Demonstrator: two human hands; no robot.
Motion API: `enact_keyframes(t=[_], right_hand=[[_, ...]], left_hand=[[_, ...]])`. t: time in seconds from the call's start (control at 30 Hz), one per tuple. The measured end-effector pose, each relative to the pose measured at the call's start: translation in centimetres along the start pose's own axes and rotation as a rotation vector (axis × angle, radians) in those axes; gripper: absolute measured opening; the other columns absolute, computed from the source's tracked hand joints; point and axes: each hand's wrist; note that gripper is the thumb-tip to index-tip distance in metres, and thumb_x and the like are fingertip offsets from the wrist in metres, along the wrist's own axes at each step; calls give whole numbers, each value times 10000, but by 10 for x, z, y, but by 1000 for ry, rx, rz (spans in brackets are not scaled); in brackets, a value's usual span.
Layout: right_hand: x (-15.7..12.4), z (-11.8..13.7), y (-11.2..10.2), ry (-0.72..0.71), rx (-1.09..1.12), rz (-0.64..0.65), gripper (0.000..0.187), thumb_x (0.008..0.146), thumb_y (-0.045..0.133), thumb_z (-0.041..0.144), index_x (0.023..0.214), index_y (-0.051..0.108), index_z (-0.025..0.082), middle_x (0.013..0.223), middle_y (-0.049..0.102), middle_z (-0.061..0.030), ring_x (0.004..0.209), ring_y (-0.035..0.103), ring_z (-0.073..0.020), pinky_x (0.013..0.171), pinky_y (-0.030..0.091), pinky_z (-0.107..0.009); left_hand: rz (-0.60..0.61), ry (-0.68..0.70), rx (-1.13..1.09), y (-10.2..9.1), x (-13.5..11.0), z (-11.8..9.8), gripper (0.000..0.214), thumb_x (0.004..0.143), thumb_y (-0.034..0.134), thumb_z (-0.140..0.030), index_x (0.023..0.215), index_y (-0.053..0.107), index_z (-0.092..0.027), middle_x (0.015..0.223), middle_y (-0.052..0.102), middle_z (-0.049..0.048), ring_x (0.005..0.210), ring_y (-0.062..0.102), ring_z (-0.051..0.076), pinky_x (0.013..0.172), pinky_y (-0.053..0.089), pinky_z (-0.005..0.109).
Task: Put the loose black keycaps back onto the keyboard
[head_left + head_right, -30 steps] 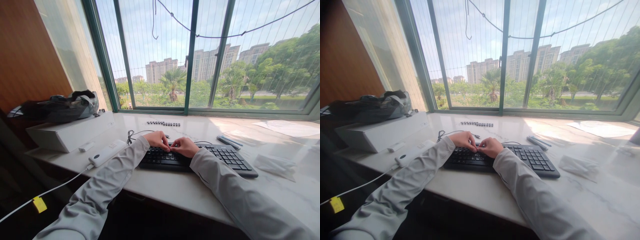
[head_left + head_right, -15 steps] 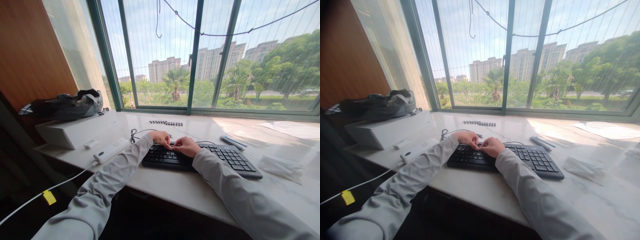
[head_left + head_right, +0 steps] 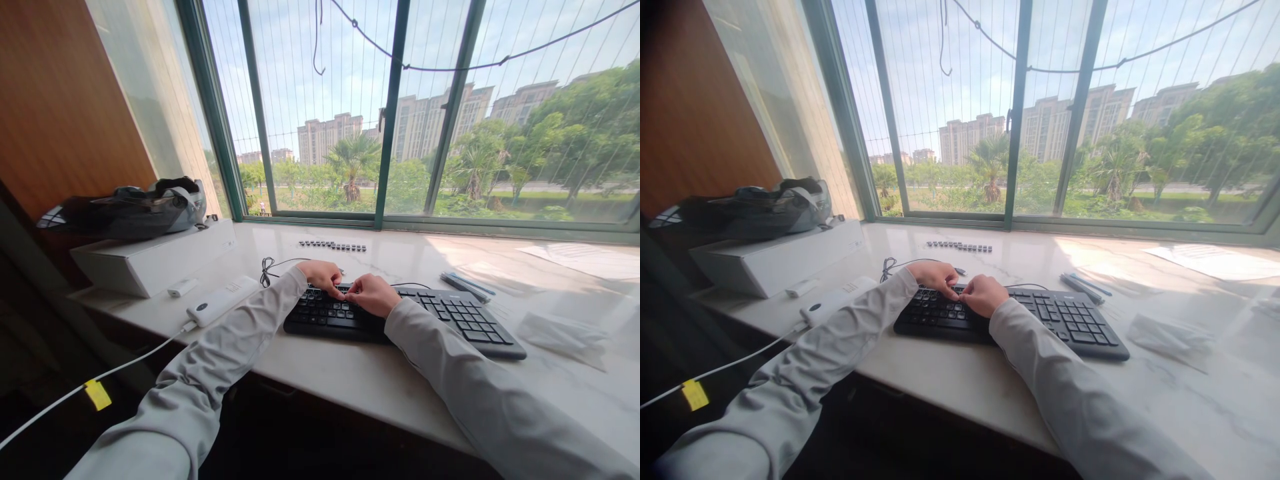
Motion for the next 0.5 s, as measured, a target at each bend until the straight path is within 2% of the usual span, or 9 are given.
enact_keyframes(t=[0.23, 0.5], right_hand=[[-2, 3, -2, 9, -3, 13, 255, 701, 606, 442, 697, 722, 215, 634, 667, -7, 637, 577, -137, 503, 320, -223], [-7, 10, 0, 26, -78, 4, 225, 717, 596, 419, 686, 716, 232, 696, 683, -16, 664, 584, -148, 520, 326, -234]], left_hand=[[-11, 7, 10, 0, -3, 0, 538, 504, 745, -503, 561, 312, -189, 490, 286, -64, 499, 223, 89, 522, 163, 262], [-6, 47, -75, 2, 1, -1, 553, 454, 777, -420, 527, 281, -188, 465, 264, -69, 490, 200, 79, 512, 148, 261]])
Point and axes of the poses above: each hand's wrist, its own x-axis towards the middle knuckle, its own y-axis out of the palm, z = x × y
